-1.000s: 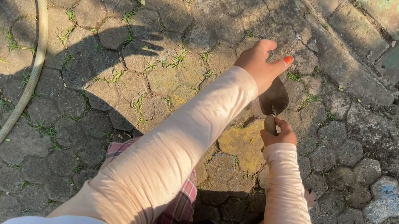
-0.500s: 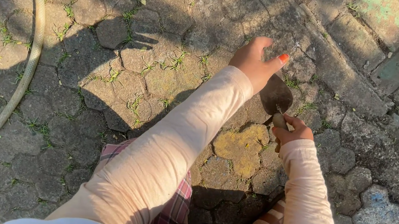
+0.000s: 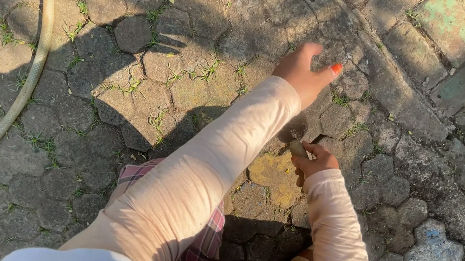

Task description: Manually cleaning dirt and debris from cracks in an interlocking brick pavement using a small hand trowel.

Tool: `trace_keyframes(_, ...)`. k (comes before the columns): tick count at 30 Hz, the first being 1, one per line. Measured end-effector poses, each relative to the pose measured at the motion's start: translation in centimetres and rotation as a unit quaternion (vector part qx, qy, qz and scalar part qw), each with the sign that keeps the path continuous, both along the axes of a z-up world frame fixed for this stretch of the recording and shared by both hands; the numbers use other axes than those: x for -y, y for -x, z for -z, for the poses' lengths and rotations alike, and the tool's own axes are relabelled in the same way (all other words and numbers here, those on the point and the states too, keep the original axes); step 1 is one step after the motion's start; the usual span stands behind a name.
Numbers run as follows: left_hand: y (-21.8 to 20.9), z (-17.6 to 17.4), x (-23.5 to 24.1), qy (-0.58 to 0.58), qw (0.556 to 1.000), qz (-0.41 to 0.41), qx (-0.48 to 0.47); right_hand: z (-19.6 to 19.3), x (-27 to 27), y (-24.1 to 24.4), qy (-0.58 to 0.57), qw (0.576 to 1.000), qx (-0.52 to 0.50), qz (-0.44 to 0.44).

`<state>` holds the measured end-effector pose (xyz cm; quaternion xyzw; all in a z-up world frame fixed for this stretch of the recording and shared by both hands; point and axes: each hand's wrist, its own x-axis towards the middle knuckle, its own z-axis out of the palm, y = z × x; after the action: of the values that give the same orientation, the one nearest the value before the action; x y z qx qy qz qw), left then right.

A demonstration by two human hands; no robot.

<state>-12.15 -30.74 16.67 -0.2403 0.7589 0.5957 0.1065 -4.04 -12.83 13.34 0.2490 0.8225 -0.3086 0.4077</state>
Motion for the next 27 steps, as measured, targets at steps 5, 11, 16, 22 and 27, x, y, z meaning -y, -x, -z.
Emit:
trace_keyframes(5,-0.2,-1.8,0.5,-0.002,0.999,0.011,0.037,-1.8,2.2,0.1,-0.066,0.993,-0.049,0.084)
trace_keyframes(11,0.0,1.0,0.6,0.018,1.000,0.008,-0.018,-1.6,1.2,-0.9,0.005,0.995,-0.094,0.033)
trace_keyframes(16,-0.4,-1.8,1.5,-0.008,1.000,-0.001,0.024,3.0,-2.1,1.0,0.030,0.995,-0.099,-0.007)
trace_keyframes(22,-0.8,-2.6,1.7,0.010,1.000,0.006,0.026,8.6,-4.1,3.3,-0.016,0.974,-0.074,-0.214)
trace_keyframes(27,-1.4,-3.2,2.5,0.034,0.999,0.005,0.021,7.1,-4.5,6.7,-0.040,0.925,-0.092,-0.367)
